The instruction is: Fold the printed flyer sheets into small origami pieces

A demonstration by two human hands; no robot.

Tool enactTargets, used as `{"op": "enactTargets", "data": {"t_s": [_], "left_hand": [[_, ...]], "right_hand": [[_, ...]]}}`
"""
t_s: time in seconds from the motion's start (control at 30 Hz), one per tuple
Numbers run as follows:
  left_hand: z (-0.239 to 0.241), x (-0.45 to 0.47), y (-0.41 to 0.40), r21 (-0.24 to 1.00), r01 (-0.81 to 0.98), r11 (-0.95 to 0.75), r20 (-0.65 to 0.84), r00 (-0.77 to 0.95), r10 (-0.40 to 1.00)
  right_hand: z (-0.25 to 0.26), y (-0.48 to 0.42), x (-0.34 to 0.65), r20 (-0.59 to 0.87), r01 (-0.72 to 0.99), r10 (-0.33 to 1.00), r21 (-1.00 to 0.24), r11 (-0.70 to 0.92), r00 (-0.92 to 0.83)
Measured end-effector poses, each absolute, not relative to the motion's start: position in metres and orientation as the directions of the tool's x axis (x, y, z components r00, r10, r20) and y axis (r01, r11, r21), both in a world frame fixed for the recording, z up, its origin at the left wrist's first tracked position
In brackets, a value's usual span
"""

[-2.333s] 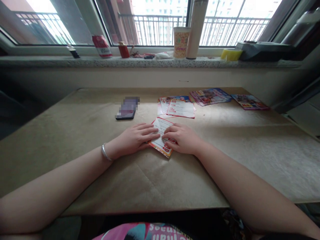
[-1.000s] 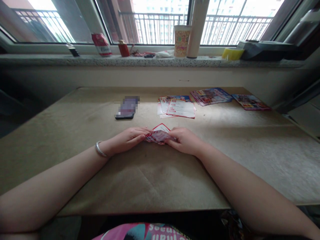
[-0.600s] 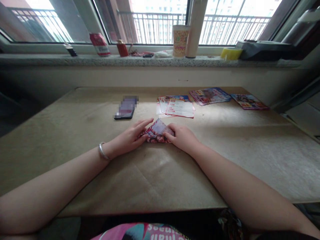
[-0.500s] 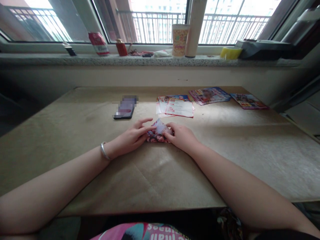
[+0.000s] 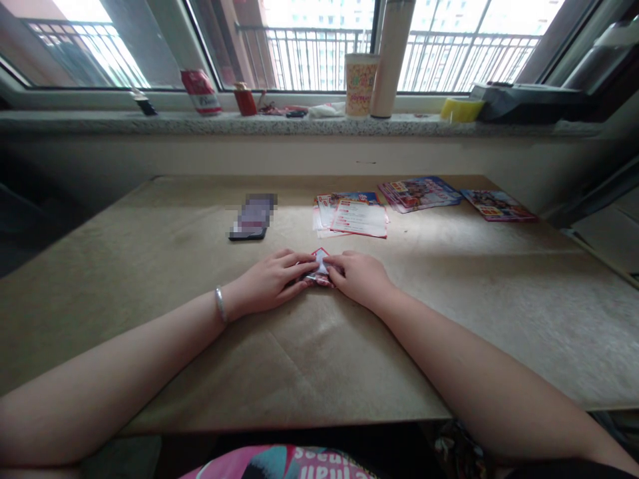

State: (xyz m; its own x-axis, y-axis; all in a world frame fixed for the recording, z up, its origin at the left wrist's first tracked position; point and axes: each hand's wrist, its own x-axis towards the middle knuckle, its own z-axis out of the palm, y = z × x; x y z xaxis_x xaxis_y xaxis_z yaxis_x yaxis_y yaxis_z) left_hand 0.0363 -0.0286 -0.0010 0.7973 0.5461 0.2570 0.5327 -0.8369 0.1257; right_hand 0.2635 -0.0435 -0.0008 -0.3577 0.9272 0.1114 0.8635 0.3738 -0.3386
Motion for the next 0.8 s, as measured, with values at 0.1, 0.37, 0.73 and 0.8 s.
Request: {"op": "enactTargets", "data": {"t_s": [0.1,0.37,0.73,0.8], "left_hand": [[-0.0019,0.0368,-0.028,0.123,0.541,-0.832,0.243,0.797,0.554],[-0.0052,0.0395,-0.0273,0.06,0.572,-0.818,0.255,0.784,0.566],[-0.0033,0.0434,-0.0247,-0.061,0.578,-0.814,0.195,0.806,0.558],[-0.0029,0.0454,-0.022,-0.082,0.563,-0.822,0.189,0.819,0.542]], "right_hand": [[-0.0007,-0.0431,0.2634,0.11,0.87,0.922,-0.306,0.386,-0.37],[-0.0014,-0.0396,0.2649,0.103,0.873,0.909,-0.255,0.416,-0.403],[0.0002,-0.039,0.2641,0.078,0.872,0.891,-0.186,0.453,-0.447],[0.0012,-0.0398,0.2645,0.074,0.869,0.889,-0.192,0.457,-0.451]]}}
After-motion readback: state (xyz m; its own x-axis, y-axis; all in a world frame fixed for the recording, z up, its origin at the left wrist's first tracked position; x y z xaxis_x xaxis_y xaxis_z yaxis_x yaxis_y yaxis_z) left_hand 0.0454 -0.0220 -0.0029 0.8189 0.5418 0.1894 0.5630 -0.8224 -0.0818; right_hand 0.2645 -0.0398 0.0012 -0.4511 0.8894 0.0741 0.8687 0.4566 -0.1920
